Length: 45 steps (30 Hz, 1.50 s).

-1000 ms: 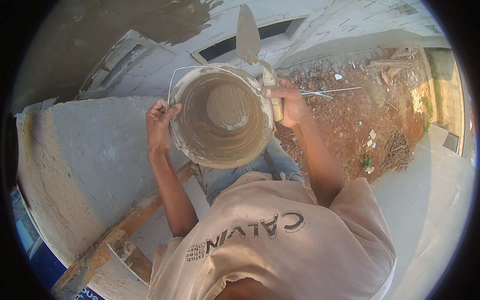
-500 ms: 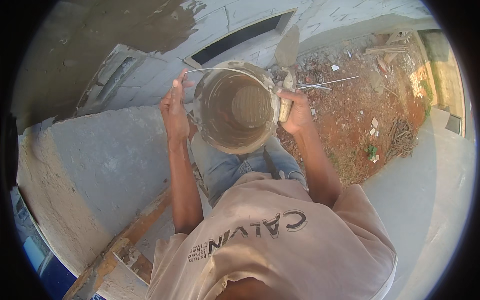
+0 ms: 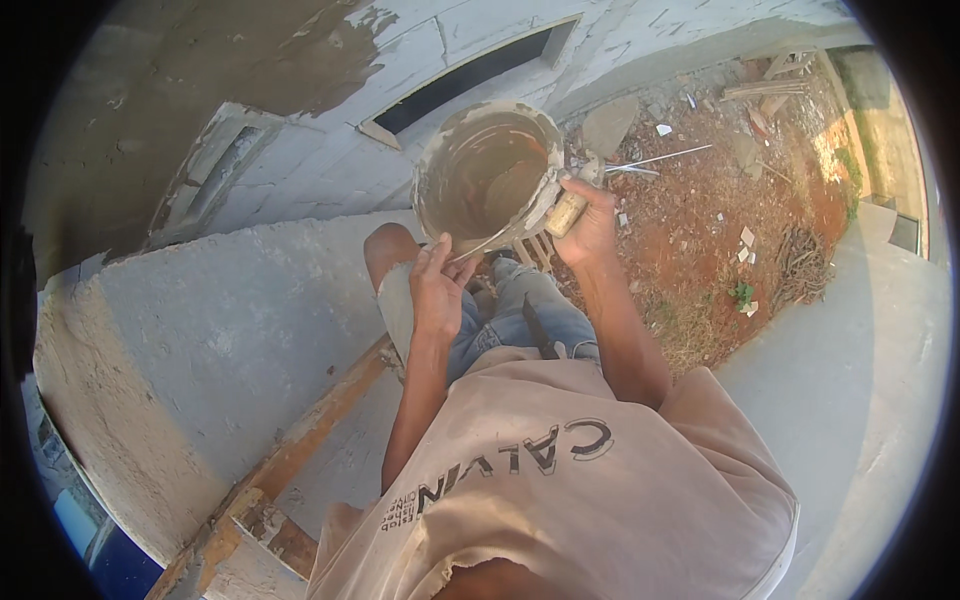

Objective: Applying plaster or mortar to a block wall using a trowel and a bucket.

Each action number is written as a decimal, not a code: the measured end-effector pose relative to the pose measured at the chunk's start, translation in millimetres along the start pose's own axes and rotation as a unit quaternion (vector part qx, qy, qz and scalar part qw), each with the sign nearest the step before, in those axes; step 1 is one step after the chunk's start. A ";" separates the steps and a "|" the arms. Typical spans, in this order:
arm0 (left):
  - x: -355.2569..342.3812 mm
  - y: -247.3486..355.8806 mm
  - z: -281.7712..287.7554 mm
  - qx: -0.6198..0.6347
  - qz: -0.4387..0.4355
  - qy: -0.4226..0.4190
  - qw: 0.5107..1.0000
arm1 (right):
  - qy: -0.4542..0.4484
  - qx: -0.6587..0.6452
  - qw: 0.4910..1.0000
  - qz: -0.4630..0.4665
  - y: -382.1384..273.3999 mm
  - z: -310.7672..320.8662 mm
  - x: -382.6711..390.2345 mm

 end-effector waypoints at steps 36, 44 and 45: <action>88.2 235.0 64.7 -0.213 -0.479 0.275 0.806 | -0.245 0.869 0.402 0.153 47.1 -114.1 100.4; 82.1 223.0 69.0 -0.012 -0.429 0.272 0.861 | -0.180 0.756 0.584 0.234 26.7 -109.3 71.4; 79.0 216.1 77.2 0.031 -0.402 0.278 0.872 | -0.211 0.698 0.629 0.269 28.1 -114.8 87.7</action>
Point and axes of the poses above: each hand's wrist, its own x-axis away from the middle knuckle, its own z-axis out of the back of the hand, y = z × x, the point moved 10 cm from there along -x, towards the middle knuckle, and after that the axes turned 8 degrees about -x, right-handed, at the moved point
